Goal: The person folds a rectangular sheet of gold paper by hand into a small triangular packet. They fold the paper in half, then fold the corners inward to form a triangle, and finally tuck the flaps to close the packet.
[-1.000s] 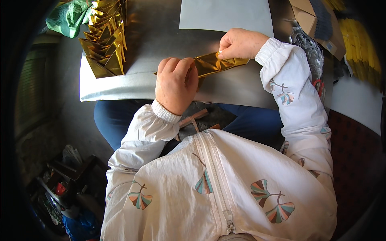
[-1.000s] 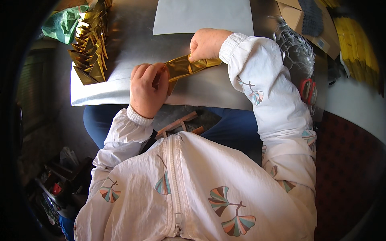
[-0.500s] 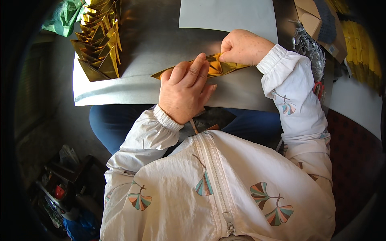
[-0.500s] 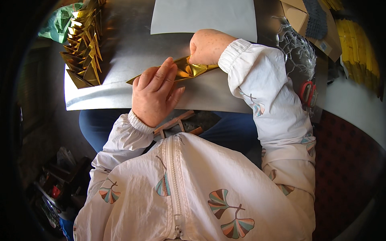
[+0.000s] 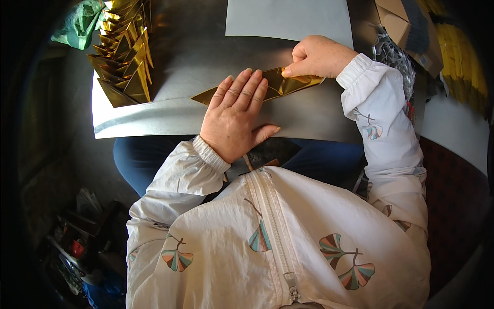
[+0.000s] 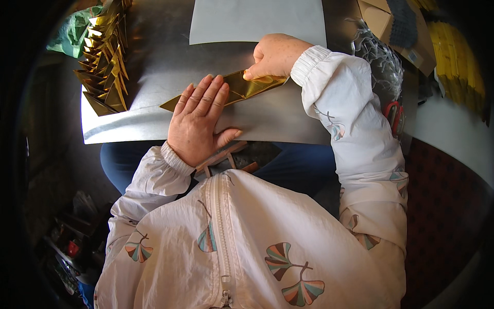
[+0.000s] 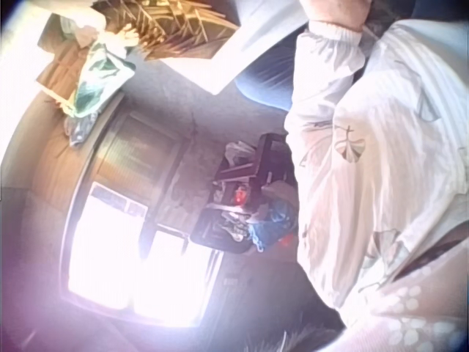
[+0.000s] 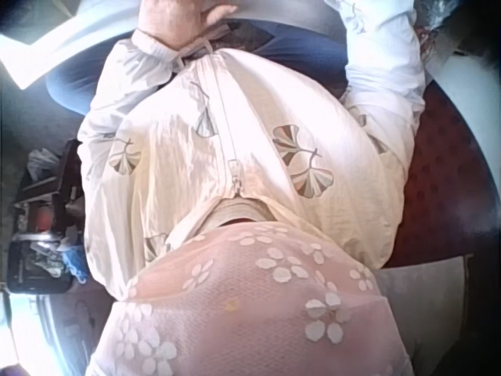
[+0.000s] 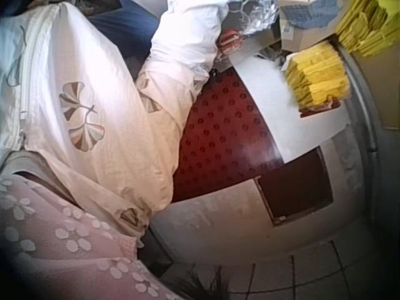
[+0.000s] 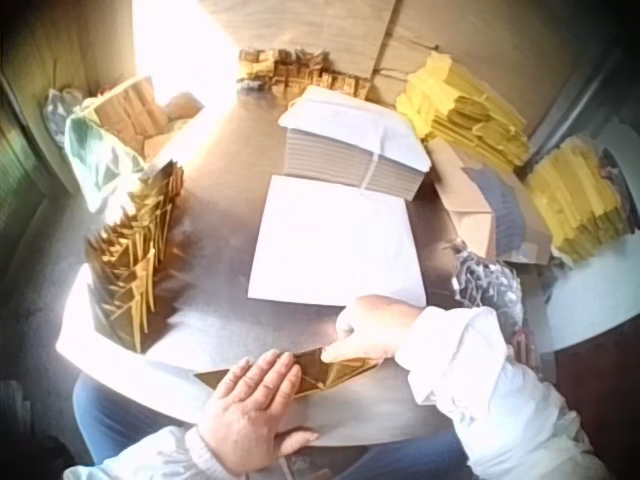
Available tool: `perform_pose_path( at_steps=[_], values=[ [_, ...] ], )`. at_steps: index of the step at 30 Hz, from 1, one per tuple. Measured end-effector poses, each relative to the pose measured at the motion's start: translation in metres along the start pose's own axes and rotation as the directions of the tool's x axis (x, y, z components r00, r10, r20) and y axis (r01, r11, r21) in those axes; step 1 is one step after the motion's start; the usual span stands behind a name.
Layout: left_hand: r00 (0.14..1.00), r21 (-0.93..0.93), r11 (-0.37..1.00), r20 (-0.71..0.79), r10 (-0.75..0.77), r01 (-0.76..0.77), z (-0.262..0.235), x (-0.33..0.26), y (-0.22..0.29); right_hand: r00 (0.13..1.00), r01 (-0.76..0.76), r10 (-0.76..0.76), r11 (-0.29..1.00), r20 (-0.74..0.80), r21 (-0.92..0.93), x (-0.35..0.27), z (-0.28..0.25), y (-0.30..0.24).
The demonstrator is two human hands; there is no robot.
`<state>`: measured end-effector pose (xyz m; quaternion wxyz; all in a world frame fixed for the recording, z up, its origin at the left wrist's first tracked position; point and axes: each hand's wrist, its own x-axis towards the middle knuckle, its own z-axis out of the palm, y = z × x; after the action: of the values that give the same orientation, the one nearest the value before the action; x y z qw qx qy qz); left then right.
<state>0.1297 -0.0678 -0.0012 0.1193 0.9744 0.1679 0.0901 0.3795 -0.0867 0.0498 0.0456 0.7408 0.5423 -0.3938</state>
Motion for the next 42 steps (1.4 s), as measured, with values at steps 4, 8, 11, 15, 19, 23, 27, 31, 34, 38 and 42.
perform_pose_path(
  at_steps=[4, 8, 11, 15, 19, 23, 27, 31, 34, 38, 42],
  values=[
    [1.000, 0.032, 0.999, 0.011, -0.003, 0.003, 0.001, -0.001, 0.000, 0.995, 0.076, -0.073, 0.996, -0.066, 0.041, -0.001, -0.002, 0.033],
    [1.000, 0.042, 0.999, 0.009, -0.006, 0.006, -0.001, -0.002, 0.002, 0.959, 0.069, -0.023, 0.986, -0.284, 0.152, -0.018, 0.007, 0.065],
    [1.000, 0.042, 0.999, 0.002, -0.004, 0.004, -0.002, -0.001, 0.002, 0.750, 0.099, 0.002, 0.989, -0.662, 0.115, -0.045, 0.025, 0.067],
    [1.000, 0.039, 0.999, 0.005, -0.020, 0.019, -0.001, -0.002, 0.003, 0.316, -0.009, -0.036, 0.999, -0.948, -0.041, -0.079, 0.068, 0.022],
    [0.999, 0.006, 0.999, -0.009, -0.035, 0.035, 0.002, -0.002, 0.004, 0.574, 0.245, -0.341, 0.939, -0.745, -0.241, -0.075, 0.133, -0.045],
    [0.998, 0.021, 0.999, -0.031, -0.048, 0.048, 0.005, -0.001, 0.006, 0.630, 0.217, -0.288, 0.957, -0.721, -0.193, -0.054, 0.145, -0.050],
    [0.998, -0.022, 0.999, -0.026, -0.050, 0.050, 0.006, -0.002, 0.005, 0.664, 0.179, -0.272, 0.962, -0.697, -0.204, -0.054, 0.139, -0.038],
    [0.999, -0.029, 0.999, -0.004, -0.046, 0.046, 0.003, -0.003, 0.005, 0.641, 0.107, -0.254, 0.964, -0.724, -0.244, -0.052, 0.145, -0.022],
    [0.999, 0.002, 0.999, 0.012, -0.041, 0.041, 0.000, -0.001, 0.007, 0.671, -0.052, -0.133, 0.973, -0.729, -0.224, -0.055, 0.136, 0.005],
    [0.997, 0.028, 0.998, 0.042, -0.060, 0.059, -0.005, 0.000, 0.010, 0.649, -0.387, 0.163, 0.912, -0.743, -0.138, -0.077, 0.097, 0.027],
    [0.998, 0.059, 0.996, 0.025, -0.066, 0.064, -0.002, -0.003, 0.013, 0.619, -0.151, -0.082, 0.964, -0.781, -0.221, -0.084, 0.107, -0.011]
  ],
)
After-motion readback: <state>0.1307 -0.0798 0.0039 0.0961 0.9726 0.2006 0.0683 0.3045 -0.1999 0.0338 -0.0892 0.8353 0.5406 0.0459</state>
